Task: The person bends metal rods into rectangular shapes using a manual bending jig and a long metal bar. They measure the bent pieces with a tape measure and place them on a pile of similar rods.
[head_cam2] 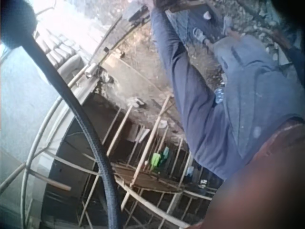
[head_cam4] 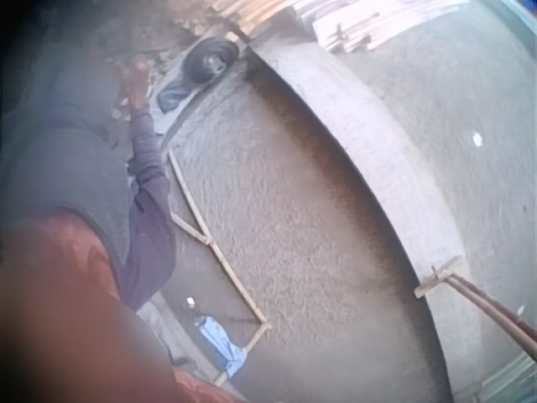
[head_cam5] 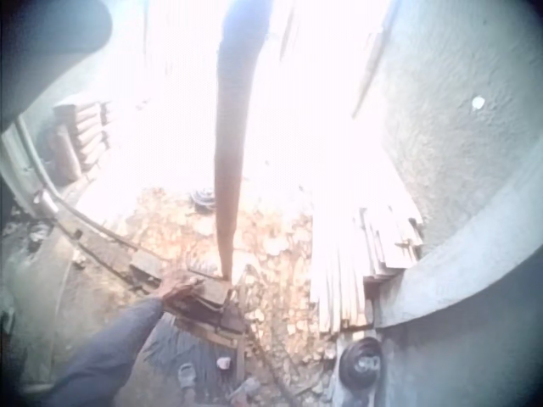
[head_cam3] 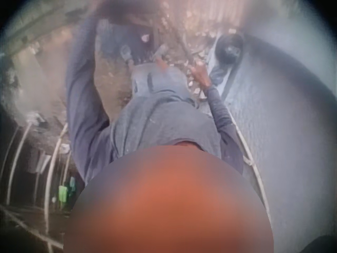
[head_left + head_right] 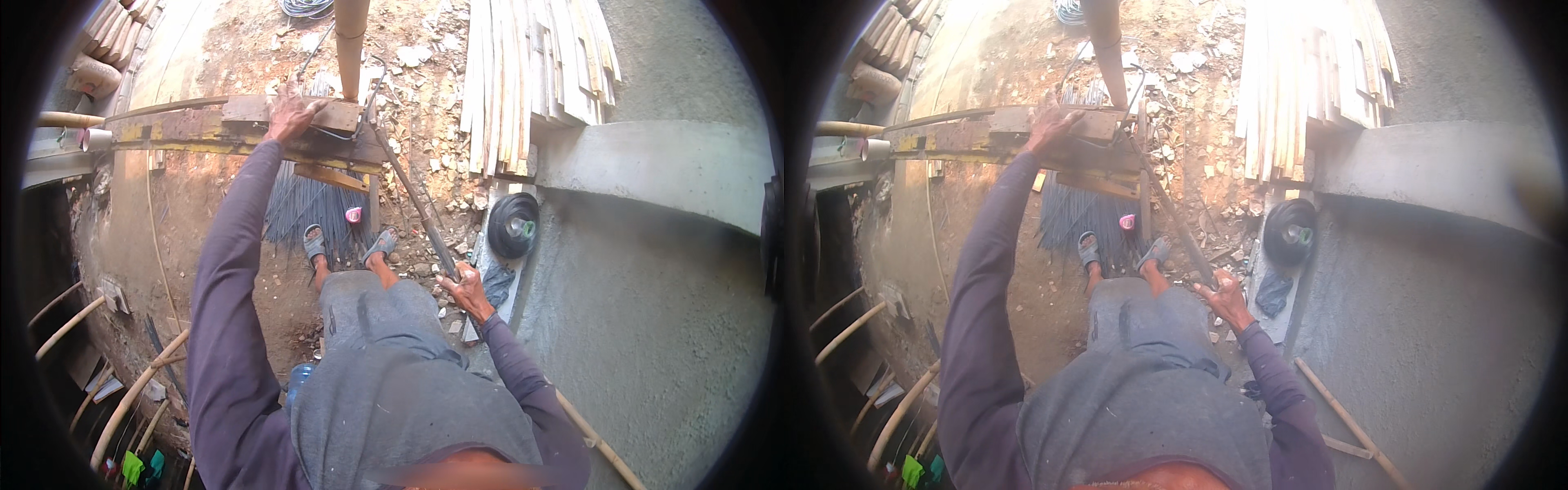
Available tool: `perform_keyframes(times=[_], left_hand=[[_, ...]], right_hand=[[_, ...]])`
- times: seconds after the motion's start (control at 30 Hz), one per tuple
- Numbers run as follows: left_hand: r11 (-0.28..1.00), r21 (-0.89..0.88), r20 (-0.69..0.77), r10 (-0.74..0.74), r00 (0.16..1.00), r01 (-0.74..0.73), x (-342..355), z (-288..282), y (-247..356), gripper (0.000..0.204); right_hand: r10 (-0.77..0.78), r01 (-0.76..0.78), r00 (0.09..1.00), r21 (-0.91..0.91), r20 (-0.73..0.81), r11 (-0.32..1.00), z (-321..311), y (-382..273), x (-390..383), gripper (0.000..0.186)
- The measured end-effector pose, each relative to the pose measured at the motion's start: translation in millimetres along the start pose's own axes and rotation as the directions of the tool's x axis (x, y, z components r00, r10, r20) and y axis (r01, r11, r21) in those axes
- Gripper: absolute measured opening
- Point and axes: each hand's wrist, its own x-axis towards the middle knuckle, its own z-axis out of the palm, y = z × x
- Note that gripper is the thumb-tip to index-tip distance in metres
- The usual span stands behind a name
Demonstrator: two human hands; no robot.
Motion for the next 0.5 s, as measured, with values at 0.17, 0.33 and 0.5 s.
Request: perform_keyframes(times=[0.17,0.33,0.5], left_hand=[[0.990,0.003,0.006,-0.142,0.990,0.142,26,4,-2,0.080],[0.978,-0.201,-0.013,-0.069,0.998,0.065,50,-3,-2,0.039],[0.983,-0.147,-0.169,-0.132,0.977,0.107,48,10,15,0.040]], right_hand=[[0.043,-0.043,0.999,0.018,0.020,0.999,2,0,7,0.031],[0.027,-0.025,1.000,-0.180,0.007,0.983,0,2,8,0.034],[-0.097,0.095,0.995,-0.069,-0.034,0.993,-3,7,2,0.036]])
